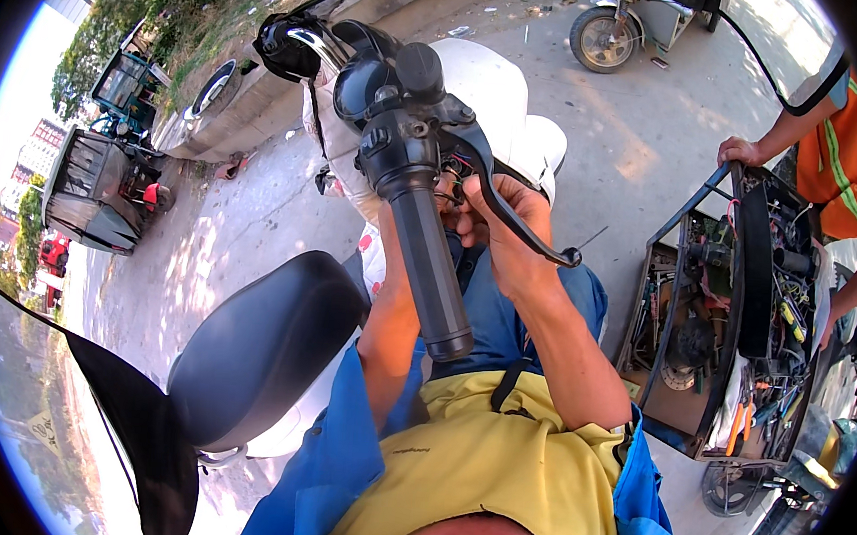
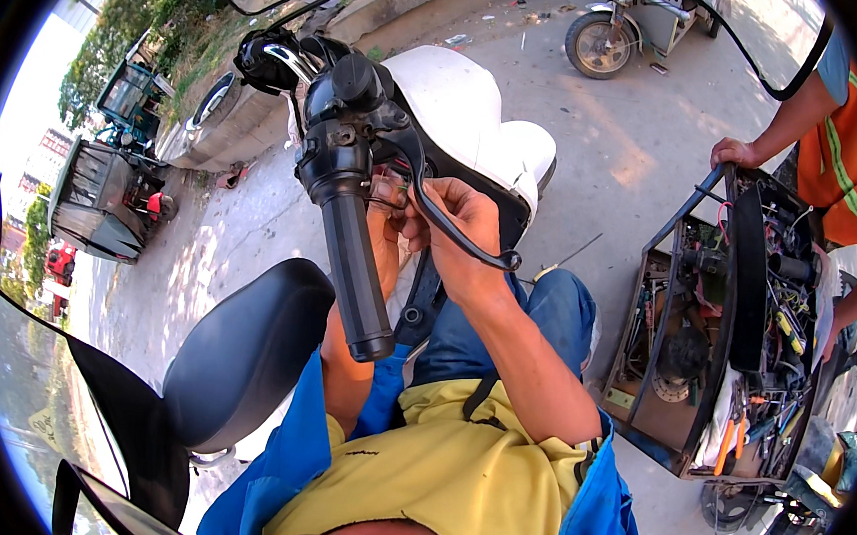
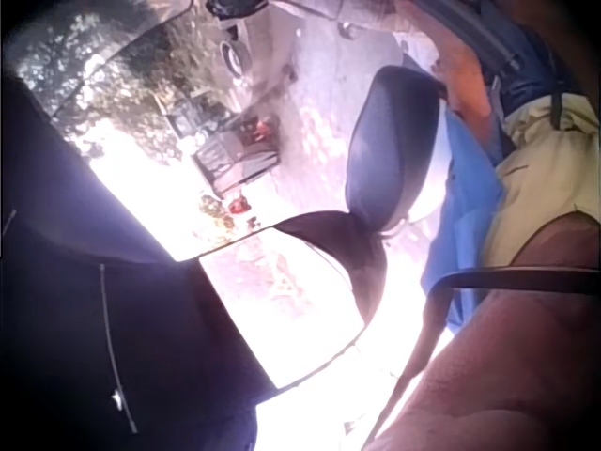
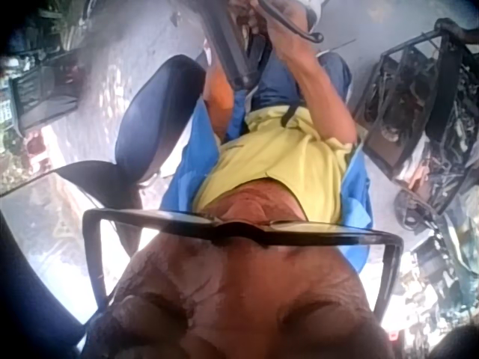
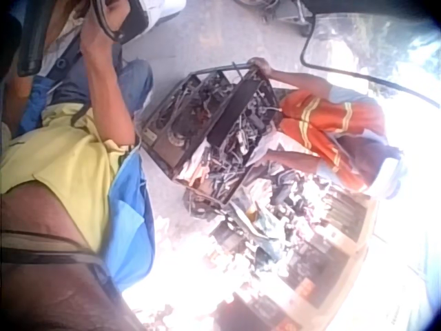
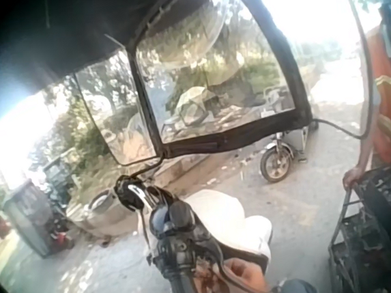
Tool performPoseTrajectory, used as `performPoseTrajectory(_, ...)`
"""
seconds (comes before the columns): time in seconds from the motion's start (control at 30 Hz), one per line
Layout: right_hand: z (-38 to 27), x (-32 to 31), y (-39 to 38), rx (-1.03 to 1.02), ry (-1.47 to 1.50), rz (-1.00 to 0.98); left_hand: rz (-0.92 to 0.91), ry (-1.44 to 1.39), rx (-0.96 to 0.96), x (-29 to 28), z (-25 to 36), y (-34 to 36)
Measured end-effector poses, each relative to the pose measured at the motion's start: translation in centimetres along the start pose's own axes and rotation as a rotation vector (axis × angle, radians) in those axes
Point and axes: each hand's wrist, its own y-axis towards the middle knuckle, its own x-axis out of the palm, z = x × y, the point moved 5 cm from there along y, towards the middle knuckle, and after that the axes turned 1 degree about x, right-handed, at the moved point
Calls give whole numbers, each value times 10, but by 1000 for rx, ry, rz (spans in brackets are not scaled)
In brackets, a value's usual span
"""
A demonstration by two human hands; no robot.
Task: The person repairs the handlebar assembly of a white motorcycle using various tools. They use a screwdriver to adjust components on the handlebar, then switch to pliers to manipulate wires and cables. The person works on the right side of the handlebar, adjusting the grip and internal mechanisms.
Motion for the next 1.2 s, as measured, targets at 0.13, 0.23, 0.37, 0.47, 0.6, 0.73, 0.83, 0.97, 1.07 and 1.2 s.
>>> performPoseTrajectory(0.13,0,15,-1,11,16,-1,152,164,93,-4,14,-15)
performPoseTrajectory(0.23,3,11,1,36,-2,25,179,225,272,6,-2,-28)
performPoseTrajectory(0.37,3,14,-1,23,11,27,75,634,478,21,16,-45)
performPoseTrajectory(0.47,6,-2,4,-54,-162,-11,-52,525,487,8,10,-35)
performPoseTrajectory(0.6,-13,4,6,-7,-300,-142,-74,261,357,-18,36,-24)
performPoseTrajectory(0.73,-20,3,7,11,-346,-248,-103,352,372,2,57,-25)
performPoseTrajectory(0.83,-23,2,7,15,-402,-297,-143,518,354,9,63,-24)
performPoseTrajectory(0.97,-20,1,9,13,-403,-311,-170,828,644,-3,53,-16)
performPoseTrajectory(1.07,-18,1,8,12,-326,-284,-113,809,611,-5,48,-14)
performPoseTrajectory(1.2,-10,-4,11,26,-224,-171,-5,552,379,-2,56,-22)
